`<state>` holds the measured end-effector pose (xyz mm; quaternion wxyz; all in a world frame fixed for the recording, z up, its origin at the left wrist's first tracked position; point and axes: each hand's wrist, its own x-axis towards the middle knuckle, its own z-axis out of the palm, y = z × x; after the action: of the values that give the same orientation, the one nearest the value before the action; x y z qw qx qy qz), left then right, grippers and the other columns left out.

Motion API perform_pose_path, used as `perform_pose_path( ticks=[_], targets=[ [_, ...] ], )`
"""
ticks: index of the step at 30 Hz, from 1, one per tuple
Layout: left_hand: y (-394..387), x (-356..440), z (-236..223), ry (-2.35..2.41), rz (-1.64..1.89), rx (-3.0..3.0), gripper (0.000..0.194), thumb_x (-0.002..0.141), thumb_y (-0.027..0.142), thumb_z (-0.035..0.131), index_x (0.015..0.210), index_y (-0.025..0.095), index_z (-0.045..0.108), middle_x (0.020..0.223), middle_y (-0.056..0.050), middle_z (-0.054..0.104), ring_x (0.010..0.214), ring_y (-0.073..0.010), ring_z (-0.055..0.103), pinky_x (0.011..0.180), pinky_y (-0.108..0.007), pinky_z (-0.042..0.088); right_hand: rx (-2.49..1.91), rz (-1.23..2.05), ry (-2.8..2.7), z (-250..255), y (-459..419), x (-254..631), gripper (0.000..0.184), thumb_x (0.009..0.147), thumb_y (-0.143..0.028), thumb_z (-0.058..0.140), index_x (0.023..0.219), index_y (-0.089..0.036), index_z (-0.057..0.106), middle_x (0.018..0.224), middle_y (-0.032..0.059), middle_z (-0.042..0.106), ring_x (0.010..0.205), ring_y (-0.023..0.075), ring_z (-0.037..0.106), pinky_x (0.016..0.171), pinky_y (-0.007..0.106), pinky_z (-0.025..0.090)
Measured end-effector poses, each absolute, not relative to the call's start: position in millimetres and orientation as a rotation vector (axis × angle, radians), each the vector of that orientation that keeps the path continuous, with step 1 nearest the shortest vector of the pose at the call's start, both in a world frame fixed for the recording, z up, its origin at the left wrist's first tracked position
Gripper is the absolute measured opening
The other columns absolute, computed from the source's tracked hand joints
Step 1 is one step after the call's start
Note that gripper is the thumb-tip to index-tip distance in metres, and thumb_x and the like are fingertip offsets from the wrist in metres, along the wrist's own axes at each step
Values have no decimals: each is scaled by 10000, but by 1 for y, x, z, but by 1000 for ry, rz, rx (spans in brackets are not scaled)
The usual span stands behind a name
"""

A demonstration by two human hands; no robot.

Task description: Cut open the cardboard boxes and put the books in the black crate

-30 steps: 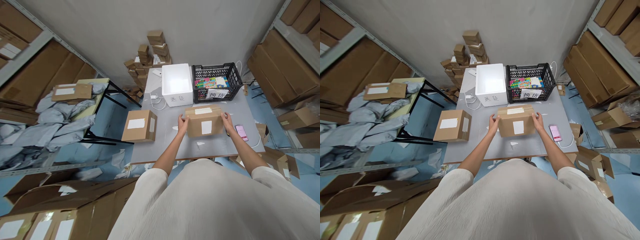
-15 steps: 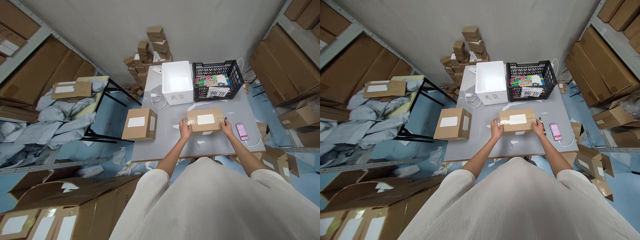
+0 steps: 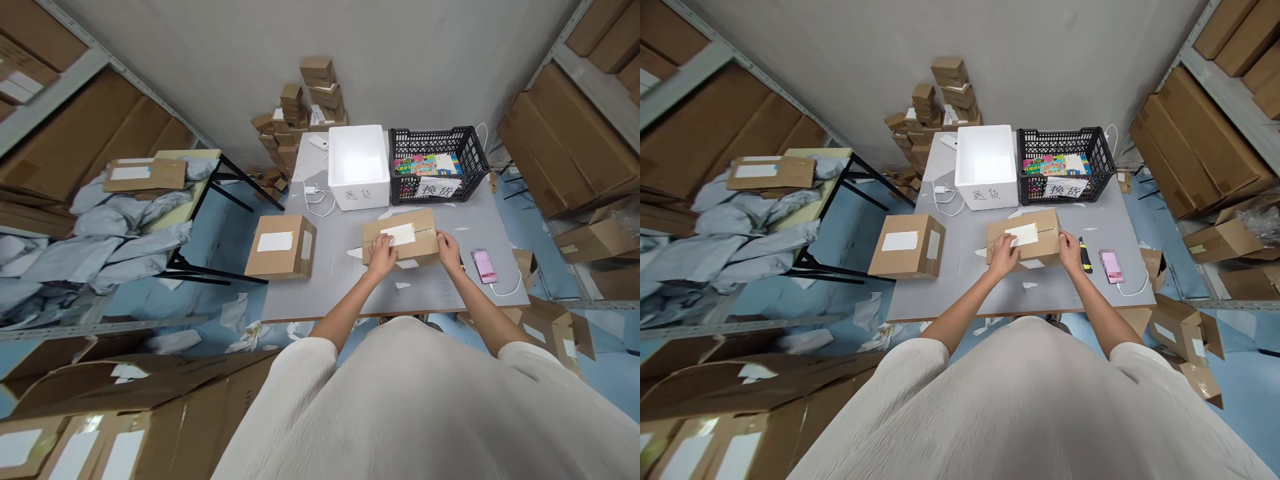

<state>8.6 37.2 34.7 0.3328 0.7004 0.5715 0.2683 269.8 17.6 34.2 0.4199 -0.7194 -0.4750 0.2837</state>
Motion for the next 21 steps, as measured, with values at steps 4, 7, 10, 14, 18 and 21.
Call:
perform_pose_path(
  ticks=[4, 7, 10, 14, 18, 21],
  targets=[
    [31, 16, 68, 1376, 861, 1886, 444, 1062, 380, 651, 1493, 275, 633, 1612, -148, 551, 1533, -360, 463, 1259, -514, 389, -1609, 725, -1397, 53, 29, 232, 563, 1042, -656, 505, 1297, -257, 809, 1363, 136, 754, 1363, 321, 635, 1240, 507, 485],
    [27, 12, 87, 1449, 931, 1888, 538, 1027, 454, 733, 1522, 280, 618, 1577, -154, 561, 1509, -381, 471, 1254, -518, 386, -1477, 768, -1518, 61, 34, 200, 560, 996, -673, 624, 1356, -272, 774, 1387, 126, 730, 1346, 327, 640, 1237, 519, 492],
    [25, -9, 94, 1514, 963, 1884, 506, 1030, 402, 710, 1514, 279, 630, 1552, -151, 553, 1492, -381, 484, 1249, -521, 394, -1466, 759, -1528, 59, 35, 177, 561, 948, -643, 703, 1370, -277, 748, 1406, 135, 700, 1342, 344, 635, 1249, 561, 472],
    [24, -51, 88, 1593, 1010, 1851, 446, 1033, 293, 634, 1478, 268, 659, 1523, -155, 548, 1480, -358, 507, 1248, -507, 409, -1694, 639, -1461, 50, 28, 164, 599, 896, -628, 748, 1404, -313, 706, 1579, 132, 583, 1508, 386, 501, 1314, 642, 356],
    [25, -87, 81, 1644, 1058, 1805, 440, 1030, 261, 607, 1466, 243, 662, 1503, -167, 541, 1465, -345, 521, 1256, -497, 414, -1798, 710, -1381, 42, 25, 158, 861, 865, -667, 753, 1602, -276, 540, 1679, 172, 510, 1529, 405, 493, 1294, 637, 388],
    [27, -103, 79, 1697, 1061, 1749, 440, 1029, 260, 609, 1466, 242, 658, 1484, -165, 541, 1452, -343, 530, 1254, -491, 421, -1719, 906, -1336, 39, 28, 146, 971, 887, -659, 724, 1705, -241, 408, 1669, 188, 545, 1467, 373, 588, 1239, 548, 482]
  ],
)
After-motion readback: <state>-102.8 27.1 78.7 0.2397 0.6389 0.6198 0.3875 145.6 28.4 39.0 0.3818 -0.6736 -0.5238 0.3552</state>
